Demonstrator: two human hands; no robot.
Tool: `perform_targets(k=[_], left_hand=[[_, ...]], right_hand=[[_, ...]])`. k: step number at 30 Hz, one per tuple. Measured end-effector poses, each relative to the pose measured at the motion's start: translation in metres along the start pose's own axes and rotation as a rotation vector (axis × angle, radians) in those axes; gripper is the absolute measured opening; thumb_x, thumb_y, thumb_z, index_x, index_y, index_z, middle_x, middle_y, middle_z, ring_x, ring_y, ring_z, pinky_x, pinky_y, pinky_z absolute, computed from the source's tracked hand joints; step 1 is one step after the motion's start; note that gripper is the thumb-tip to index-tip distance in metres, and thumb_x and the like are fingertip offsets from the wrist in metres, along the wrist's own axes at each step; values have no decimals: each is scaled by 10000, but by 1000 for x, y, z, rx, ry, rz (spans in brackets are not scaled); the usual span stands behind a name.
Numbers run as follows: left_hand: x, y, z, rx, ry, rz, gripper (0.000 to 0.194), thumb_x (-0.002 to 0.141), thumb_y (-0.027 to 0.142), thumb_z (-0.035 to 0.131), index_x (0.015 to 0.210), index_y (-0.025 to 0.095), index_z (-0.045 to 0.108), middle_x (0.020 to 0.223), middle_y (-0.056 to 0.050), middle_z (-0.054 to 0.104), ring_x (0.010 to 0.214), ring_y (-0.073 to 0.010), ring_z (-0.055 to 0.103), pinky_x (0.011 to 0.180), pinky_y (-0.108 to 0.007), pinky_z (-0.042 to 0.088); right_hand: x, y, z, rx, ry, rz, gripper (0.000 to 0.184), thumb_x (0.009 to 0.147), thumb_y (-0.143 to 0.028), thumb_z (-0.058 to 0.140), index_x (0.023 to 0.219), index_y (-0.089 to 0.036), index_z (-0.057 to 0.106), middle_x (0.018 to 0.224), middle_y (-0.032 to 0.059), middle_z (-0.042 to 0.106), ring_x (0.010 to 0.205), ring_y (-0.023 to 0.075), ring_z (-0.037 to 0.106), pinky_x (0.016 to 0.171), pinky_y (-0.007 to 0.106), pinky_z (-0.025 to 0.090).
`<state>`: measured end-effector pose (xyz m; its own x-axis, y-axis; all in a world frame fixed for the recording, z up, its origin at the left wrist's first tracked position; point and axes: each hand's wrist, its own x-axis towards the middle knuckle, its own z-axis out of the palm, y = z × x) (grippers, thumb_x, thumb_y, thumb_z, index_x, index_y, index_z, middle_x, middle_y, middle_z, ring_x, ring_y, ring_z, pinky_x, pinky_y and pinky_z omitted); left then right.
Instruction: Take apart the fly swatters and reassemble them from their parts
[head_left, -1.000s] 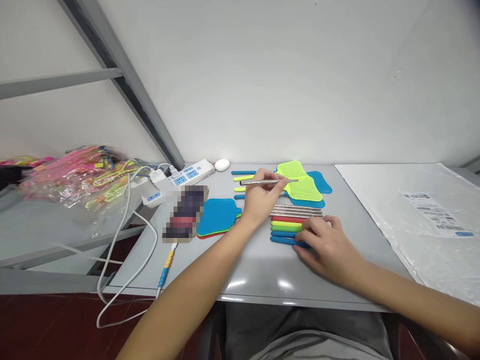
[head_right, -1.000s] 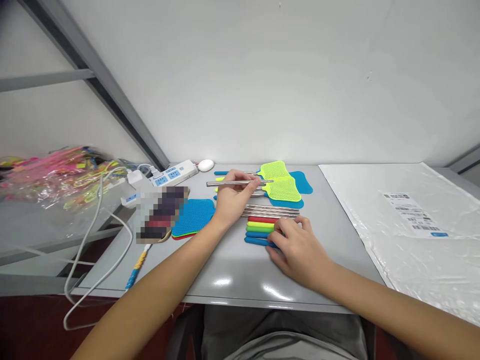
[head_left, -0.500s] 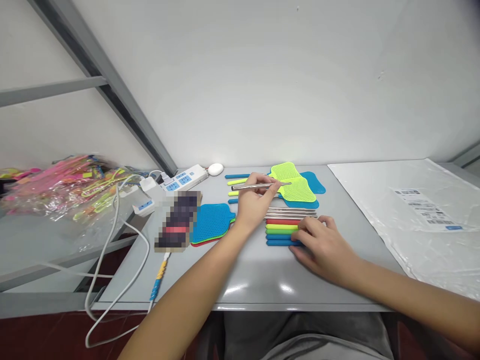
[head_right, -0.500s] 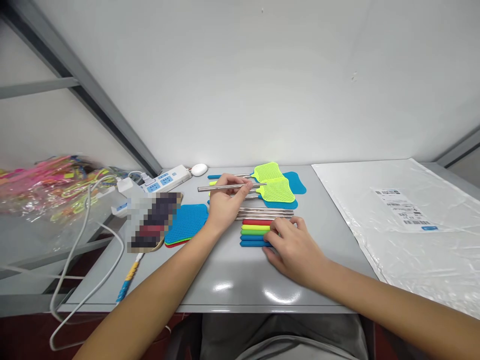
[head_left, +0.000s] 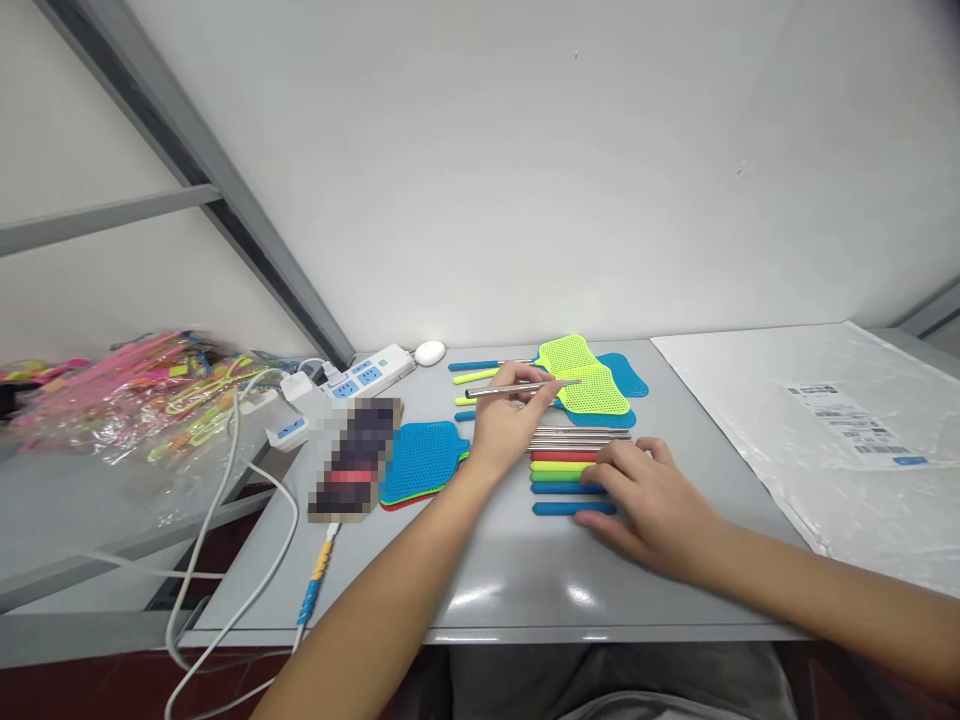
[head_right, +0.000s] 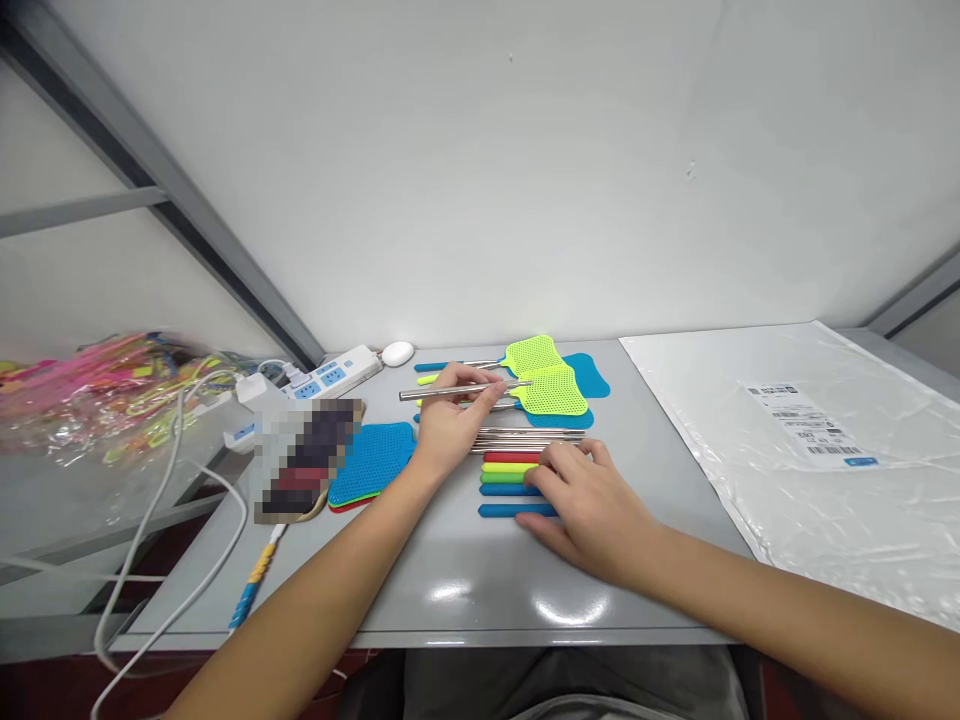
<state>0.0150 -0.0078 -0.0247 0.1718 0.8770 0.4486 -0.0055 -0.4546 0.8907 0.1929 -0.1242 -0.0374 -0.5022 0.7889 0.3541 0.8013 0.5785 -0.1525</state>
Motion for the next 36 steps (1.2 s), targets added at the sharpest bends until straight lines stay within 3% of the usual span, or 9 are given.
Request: perform_targets(k=[3,7,9,13,15,22,25,30,36], left_hand=[[1,0,0,16,-61,14,194,807,364,724,830,204,617,898,-24,670,827,-153,637,697,-266,505],[-1,4,2,13,-162,-16,206,766,362,761,805,202,637,848,-14,641,766,-147,594,651,-260,467],[-4,8,5,-22,-226,-55,211,757,360,768,805,201,638,832,-12,633,735,-140,572,634,-258,448],[-10,17,9,-52,-310,-122,208,766,360,760,834,206,638,808,-8,621,702,-136,551,613,-255,428],[-9,19,7,-21,-340,-139,209,775,371,750,841,205,641,805,-11,624,707,-139,556,610,-256,427],[8,10,-13,69,-264,-225,310,757,457,745,830,187,612,746,5,612,623,-125,557,538,-238,413],[12,7,-20,249,-294,-131,256,813,431,703,867,192,631,847,-11,647,734,-149,591,612,-257,439],[15,5,-27,586,-371,203,107,890,312,640,881,208,661,918,-13,669,941,-182,568,864,-330,433],[21,-1,-35,739,-398,310,141,928,330,589,900,209,656,941,-20,688,926,-192,545,880,-362,421]], right_hand=[[7,10,-6,-27,74,13,311,916,-407,575,1132,-187,531,1045,108,583,966,247,546,869,433,357],[19,29,-13,-51,293,42,474,901,-376,595,1293,-166,429,1201,182,535,1147,307,496,918,464,386],[25,37,-15,-56,357,59,464,907,-361,589,1298,-173,424,1232,190,544,1173,312,499,926,469,391],[30,48,-16,12,225,34,136,989,-259,447,1078,-221,543,891,45,694,793,196,638,871,426,397],[30,52,-17,55,179,34,176,1007,-225,387,997,-222,563,753,2,689,650,163,611,828,401,409],[19,75,-15,87,154,105,216,1005,-269,394,986,-224,605,833,28,718,696,182,584,682,336,453],[14,86,-6,116,191,102,213,997,-292,423,1037,-220,619,869,46,721,722,190,585,699,347,467],[9,96,3,254,168,239,166,956,-357,519,959,-242,639,856,42,711,803,211,605,677,338,497],[8,96,-4,370,156,287,177,968,-338,487,1025,-247,628,892,48,689,880,217,606,688,338,512]])
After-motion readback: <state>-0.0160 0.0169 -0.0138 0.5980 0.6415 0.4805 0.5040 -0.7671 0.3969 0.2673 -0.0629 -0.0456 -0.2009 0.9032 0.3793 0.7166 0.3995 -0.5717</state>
